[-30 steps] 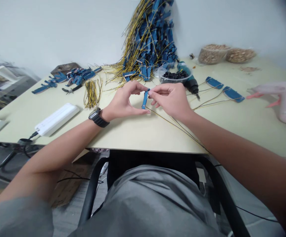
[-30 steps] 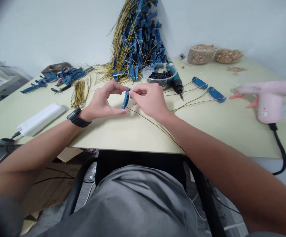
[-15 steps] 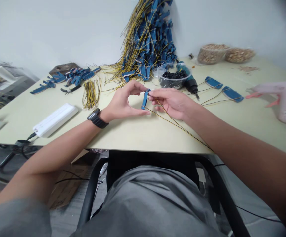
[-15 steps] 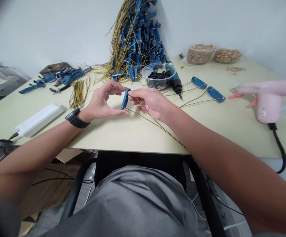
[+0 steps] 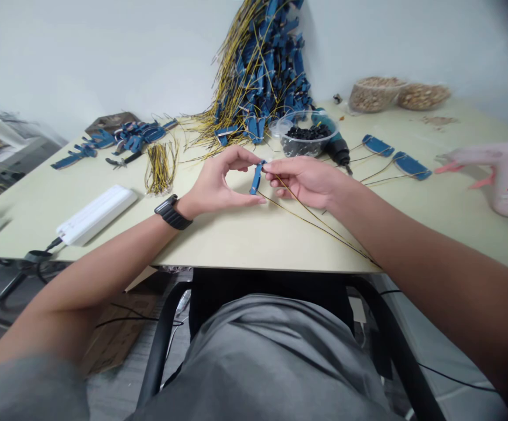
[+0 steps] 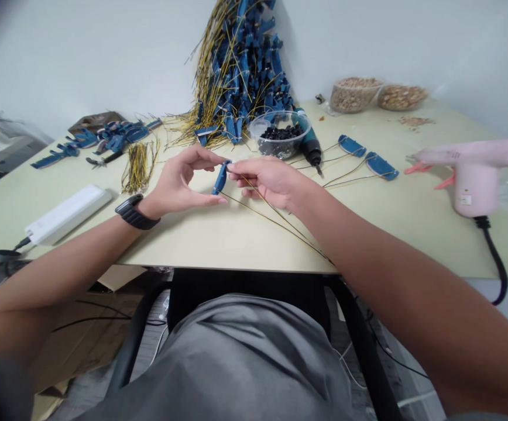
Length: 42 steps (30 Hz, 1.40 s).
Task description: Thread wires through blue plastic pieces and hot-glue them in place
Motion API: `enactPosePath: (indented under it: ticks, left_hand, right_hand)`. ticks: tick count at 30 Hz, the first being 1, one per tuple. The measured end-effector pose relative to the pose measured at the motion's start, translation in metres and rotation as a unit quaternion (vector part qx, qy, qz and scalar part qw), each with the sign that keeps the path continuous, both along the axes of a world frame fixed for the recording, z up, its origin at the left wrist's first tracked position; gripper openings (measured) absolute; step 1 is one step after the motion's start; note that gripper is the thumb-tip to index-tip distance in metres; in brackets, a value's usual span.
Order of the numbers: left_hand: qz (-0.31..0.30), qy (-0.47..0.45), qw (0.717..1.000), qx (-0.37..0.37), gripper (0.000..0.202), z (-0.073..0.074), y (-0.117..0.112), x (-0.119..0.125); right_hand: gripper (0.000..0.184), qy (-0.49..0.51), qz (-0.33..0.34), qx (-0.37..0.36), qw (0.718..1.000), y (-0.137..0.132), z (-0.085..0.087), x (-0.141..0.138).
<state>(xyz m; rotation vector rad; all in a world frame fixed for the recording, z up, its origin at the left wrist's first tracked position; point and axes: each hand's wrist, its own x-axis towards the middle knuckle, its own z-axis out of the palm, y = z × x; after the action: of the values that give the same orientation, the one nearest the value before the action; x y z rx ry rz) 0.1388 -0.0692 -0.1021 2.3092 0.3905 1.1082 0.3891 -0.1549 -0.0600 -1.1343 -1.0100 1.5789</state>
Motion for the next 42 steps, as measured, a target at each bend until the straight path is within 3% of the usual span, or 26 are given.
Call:
enactPosePath:
  ticks: [5,24,32,42]
  left_hand:
    - [-0.002,-0.014,1.000,-0.023,0.093,-0.004,0.003,0.001]
    - [-0.039,-0.047,0.995,-0.081,0.101,-0.015,0.016,0.005]
    - [-0.040,-0.046,0.995,-0.084,0.089,-0.012,0.013,0.004]
    - [-0.041,-0.064,0.979,-0.187,0.091,-0.007,0.004,0.005]
  right_hand:
    - [0.036,0.023,0.000,-0.025,0.999,-0.003,0.002,-0.004]
    - [0.044,0.081,-0.017,-0.010,0.996,-0.002,0.000,-0.010]
    - [0.045,0.085,-0.026,-0.023,0.996,-0.004,0.005,-0.011]
    - [0.038,0.105,-0.037,-0.029,0.993,-0.004,0.005,-0.010]
